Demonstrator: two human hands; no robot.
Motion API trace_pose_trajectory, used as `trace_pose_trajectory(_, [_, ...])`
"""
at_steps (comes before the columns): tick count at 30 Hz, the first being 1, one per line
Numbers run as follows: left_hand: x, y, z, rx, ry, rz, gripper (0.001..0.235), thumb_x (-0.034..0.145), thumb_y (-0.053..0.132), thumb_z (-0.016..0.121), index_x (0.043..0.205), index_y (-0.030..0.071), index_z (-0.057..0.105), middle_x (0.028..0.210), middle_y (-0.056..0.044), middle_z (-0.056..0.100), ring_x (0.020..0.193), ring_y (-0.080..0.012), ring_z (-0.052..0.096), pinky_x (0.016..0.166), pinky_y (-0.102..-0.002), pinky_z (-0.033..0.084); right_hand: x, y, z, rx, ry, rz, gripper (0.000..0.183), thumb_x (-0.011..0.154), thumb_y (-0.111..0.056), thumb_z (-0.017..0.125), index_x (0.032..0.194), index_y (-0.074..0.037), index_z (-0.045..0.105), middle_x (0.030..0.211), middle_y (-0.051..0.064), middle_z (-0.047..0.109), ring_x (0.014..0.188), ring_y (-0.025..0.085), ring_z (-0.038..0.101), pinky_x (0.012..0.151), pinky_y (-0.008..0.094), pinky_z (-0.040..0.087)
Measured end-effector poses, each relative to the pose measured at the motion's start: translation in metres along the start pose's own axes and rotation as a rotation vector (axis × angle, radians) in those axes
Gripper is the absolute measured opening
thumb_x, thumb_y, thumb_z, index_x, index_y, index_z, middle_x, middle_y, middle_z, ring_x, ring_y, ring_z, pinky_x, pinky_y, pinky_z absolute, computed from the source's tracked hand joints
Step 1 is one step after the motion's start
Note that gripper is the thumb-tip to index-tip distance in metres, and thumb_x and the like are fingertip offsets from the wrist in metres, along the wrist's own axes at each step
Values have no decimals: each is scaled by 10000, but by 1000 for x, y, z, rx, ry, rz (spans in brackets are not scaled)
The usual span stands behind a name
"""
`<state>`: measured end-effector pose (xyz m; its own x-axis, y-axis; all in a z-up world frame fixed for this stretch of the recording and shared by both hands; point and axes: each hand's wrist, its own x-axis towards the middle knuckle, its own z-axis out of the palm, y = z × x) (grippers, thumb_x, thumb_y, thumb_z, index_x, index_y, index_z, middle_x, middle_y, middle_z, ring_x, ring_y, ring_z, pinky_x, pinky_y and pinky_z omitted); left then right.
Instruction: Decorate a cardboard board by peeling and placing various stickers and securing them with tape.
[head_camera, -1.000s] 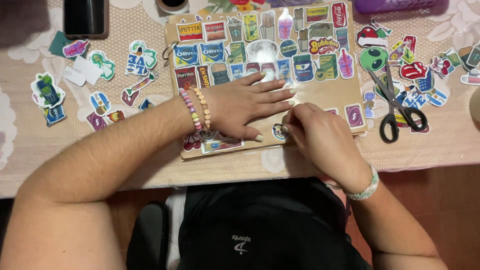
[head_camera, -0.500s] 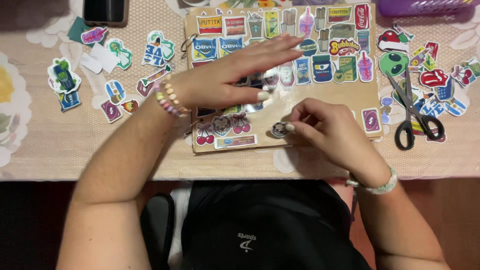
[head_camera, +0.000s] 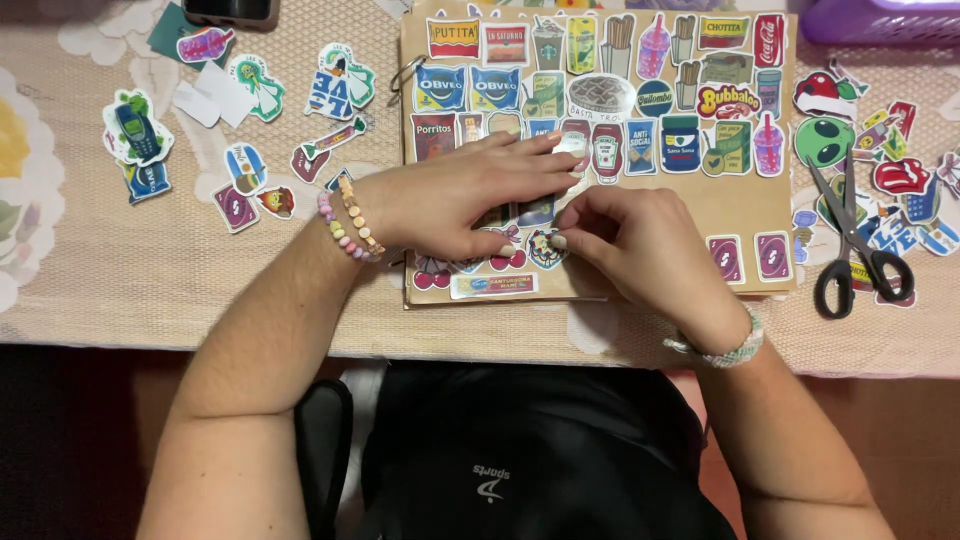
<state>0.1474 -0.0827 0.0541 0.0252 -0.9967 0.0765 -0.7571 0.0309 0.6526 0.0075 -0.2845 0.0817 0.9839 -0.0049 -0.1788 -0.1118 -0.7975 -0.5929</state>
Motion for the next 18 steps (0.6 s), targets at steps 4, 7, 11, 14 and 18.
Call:
trace_pose_trajectory(4, [1,-1,3,26,12,10,846,845,208,673,1570,74,258,1646,-158,288,1536,-378,201,1197,-627,137,-1,2,6,-81,64,-29,101,869,-291,772,903,-204,734,694,6,713,639,237,643,653,375,432])
trace_pose_trajectory(7, [4,2,9,146,99,-3,690,1002,381,563,1554,54,310,1639,-167,291,1531,-355,232,1177,-567,243,-3,-4,8,-147,92,-66,79,876,-280,751,897,-208,725,698,34,714,669,292,664,644,410,458])
trace_pose_trajectory(11, [12,16,15,391,152,-126,964,862,404,779,1587,91,227,1651,-136,273,1531,-320,237,1192,-531,269,-16,-16,19,-310,176,-127,173,921,-322,705,943,-161,645,904,41,704,765,357,660,593,495,482])
trace_pose_trajectory(14, [12,23,10,449,178,-190,1056,843,443,825,1600,99,174,1666,-145,231,1552,-302,173,1232,-526,197,-30,-26,22,-336,195,-136,74,949,-223,606,958,-164,650,964,61,570,773,341,611,449,515,420])
trace_pose_trajectory(18, [12,20,13,464,181,-242,1151,835,528,836,1616,125,92,1686,-157,175,1566,-316,137,1237,-538,193,-40,-9,28,-580,159,-319,268,936,-200,591,1196,-165,644,1043,67,568,872,295,554,607,417,497])
